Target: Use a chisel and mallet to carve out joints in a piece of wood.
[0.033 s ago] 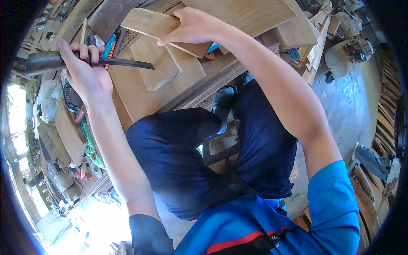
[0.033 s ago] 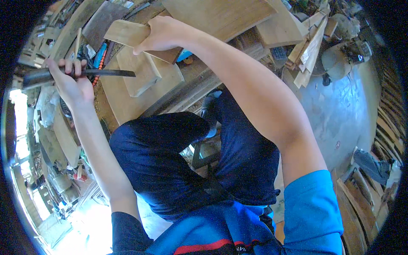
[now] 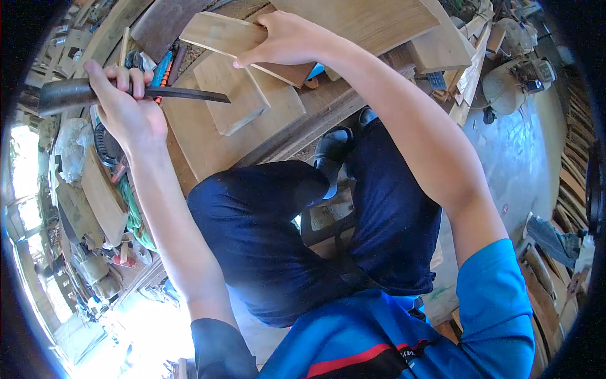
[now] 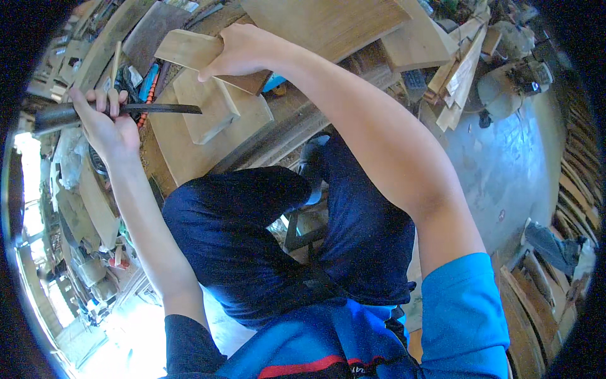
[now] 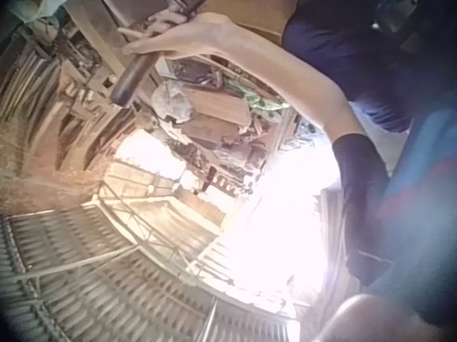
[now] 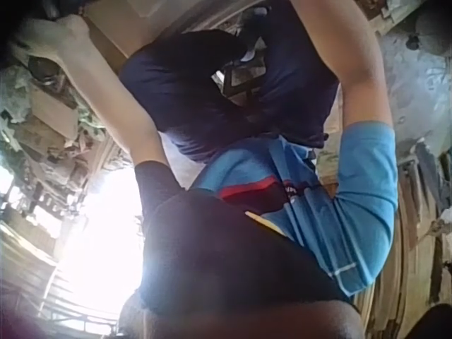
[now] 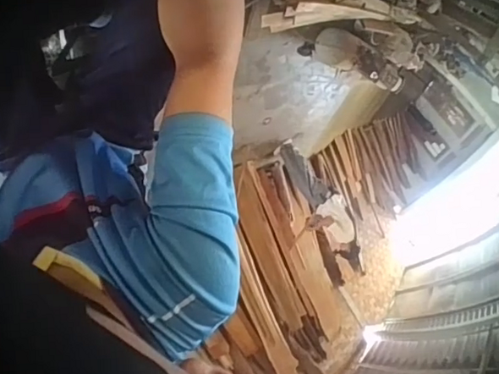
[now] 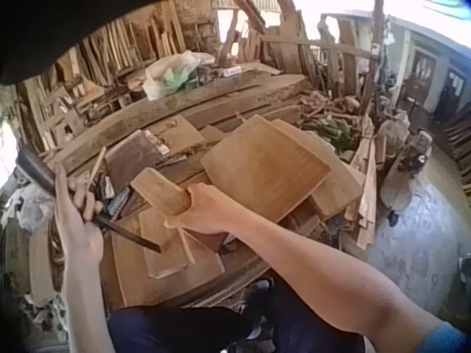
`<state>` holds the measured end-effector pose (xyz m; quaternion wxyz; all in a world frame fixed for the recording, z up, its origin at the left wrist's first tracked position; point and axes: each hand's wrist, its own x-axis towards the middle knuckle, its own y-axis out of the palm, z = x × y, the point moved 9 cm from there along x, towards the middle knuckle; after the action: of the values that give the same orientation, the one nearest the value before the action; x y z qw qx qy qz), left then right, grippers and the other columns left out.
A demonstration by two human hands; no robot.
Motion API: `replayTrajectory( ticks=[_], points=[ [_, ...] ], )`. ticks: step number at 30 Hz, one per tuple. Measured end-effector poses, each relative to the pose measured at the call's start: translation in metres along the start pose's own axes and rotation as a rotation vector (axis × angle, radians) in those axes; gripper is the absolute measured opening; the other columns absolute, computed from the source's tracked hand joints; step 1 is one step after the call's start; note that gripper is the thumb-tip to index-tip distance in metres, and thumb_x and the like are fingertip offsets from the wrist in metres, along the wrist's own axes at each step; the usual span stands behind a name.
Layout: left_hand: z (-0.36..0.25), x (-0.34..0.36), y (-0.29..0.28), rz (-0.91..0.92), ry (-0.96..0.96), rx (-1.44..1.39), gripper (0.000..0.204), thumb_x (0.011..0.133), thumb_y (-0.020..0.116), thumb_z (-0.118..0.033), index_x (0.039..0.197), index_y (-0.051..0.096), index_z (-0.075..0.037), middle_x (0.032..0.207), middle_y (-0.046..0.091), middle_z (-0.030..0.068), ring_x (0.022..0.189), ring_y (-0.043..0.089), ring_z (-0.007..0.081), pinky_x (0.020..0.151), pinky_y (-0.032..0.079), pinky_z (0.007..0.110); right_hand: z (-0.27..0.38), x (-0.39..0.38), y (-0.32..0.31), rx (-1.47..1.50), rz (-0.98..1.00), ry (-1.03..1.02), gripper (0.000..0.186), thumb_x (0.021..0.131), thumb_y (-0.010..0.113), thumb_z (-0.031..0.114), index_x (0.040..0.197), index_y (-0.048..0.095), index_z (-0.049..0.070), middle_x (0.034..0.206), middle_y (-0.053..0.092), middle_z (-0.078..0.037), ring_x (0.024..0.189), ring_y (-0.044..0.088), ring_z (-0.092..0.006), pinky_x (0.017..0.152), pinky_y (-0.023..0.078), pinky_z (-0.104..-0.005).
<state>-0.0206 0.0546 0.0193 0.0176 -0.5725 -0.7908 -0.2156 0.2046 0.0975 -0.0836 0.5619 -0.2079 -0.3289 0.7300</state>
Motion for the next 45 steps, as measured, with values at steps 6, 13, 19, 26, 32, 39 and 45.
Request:
replayTrajectory(
  ticks=[6, 13, 19, 26, 32, 39, 45],
  points=[
    [-0.008, -0.009, 0.004, -0.048, 0.046, -0.027, 0.044, 0.104, 0.057, -0.038, 0.073, 0.032, -0.017, 0.060, 0.023, -0.0045, 0.051, 0.022, 0.0094, 0.054, 0.026, 0.027, 0.002, 0.001, 0.001, 0.003, -0.019, -0.007, 0.074, 0.067, 0.081, 0.058, 0.114, 0.071, 0.002, 0.107, 0.072, -0.020, 0.099, 0.070, -0.0311, 0.089, 0.054, -0.0383],
    [-0.008, -0.008, 0.000, -0.085, 0.055, -0.023, 0.045, 0.103, 0.056, -0.036, 0.069, 0.032, -0.018, 0.057, 0.024, -0.0037, 0.046, 0.020, 0.0103, 0.045, 0.019, 0.027, 0.002, 0.000, -0.002, 0.026, -0.047, -0.044, 0.075, 0.066, 0.081, 0.058, 0.115, 0.071, 0.002, 0.107, 0.072, -0.020, 0.099, 0.070, -0.0313, 0.090, 0.054, -0.0386],
    [-0.007, -0.010, 0.003, -0.054, 0.034, -0.048, 0.038, 0.099, 0.051, -0.024, 0.067, 0.031, -0.018, 0.053, 0.021, -0.0048, 0.044, 0.018, 0.0091, 0.042, 0.017, 0.027, 0.000, -0.001, -0.001, 0.055, -0.004, -0.008, 0.073, 0.065, 0.082, 0.056, 0.110, 0.071, 0.000, 0.103, 0.073, -0.020, 0.096, 0.071, -0.0324, 0.087, 0.054, -0.0387],
    [-0.003, -0.004, -0.006, -0.080, 0.016, -0.082, 0.033, 0.091, 0.053, -0.021, 0.066, 0.032, -0.018, 0.052, 0.020, -0.0049, 0.044, 0.017, 0.0102, 0.044, 0.015, 0.027, 0.004, -0.002, -0.004, 0.044, -0.014, -0.031, 0.073, 0.064, 0.082, 0.057, 0.103, 0.070, -0.005, 0.101, 0.072, -0.022, 0.095, 0.071, -0.0340, 0.086, 0.054, -0.0389],
    [-0.004, -0.004, -0.008, -0.110, 0.041, -0.071, 0.032, 0.091, 0.052, -0.019, 0.066, 0.032, -0.018, 0.052, 0.021, -0.0053, 0.044, 0.017, 0.0097, 0.044, 0.017, 0.026, 0.004, -0.002, -0.004, 0.056, -0.007, -0.028, 0.074, 0.064, 0.082, 0.057, 0.102, 0.070, -0.006, 0.102, 0.072, -0.023, 0.096, 0.071, -0.0350, 0.086, 0.054, -0.0395],
    [-0.003, -0.005, -0.012, -0.143, 0.044, -0.075, 0.032, 0.091, 0.051, -0.018, 0.066, 0.031, -0.018, 0.053, 0.021, -0.0056, 0.044, 0.019, 0.0094, 0.044, 0.017, 0.026, 0.005, -0.003, -0.005, 0.050, -0.021, -0.041, 0.076, 0.064, 0.081, 0.057, 0.105, 0.070, -0.006, 0.101, 0.072, -0.023, 0.096, 0.071, -0.0356, 0.086, 0.055, -0.0391],
    [-0.006, -0.005, -0.010, -0.129, 0.054, -0.075, 0.032, 0.092, 0.051, -0.018, 0.067, 0.031, -0.018, 0.053, 0.021, -0.0051, 0.043, 0.019, 0.0095, 0.044, 0.018, 0.026, 0.003, -0.001, -0.004, 0.019, -0.010, -0.019, 0.077, 0.064, 0.081, 0.058, 0.105, 0.070, -0.006, 0.101, 0.072, -0.024, 0.096, 0.071, -0.0353, 0.086, 0.055, -0.0392]
  ],
)
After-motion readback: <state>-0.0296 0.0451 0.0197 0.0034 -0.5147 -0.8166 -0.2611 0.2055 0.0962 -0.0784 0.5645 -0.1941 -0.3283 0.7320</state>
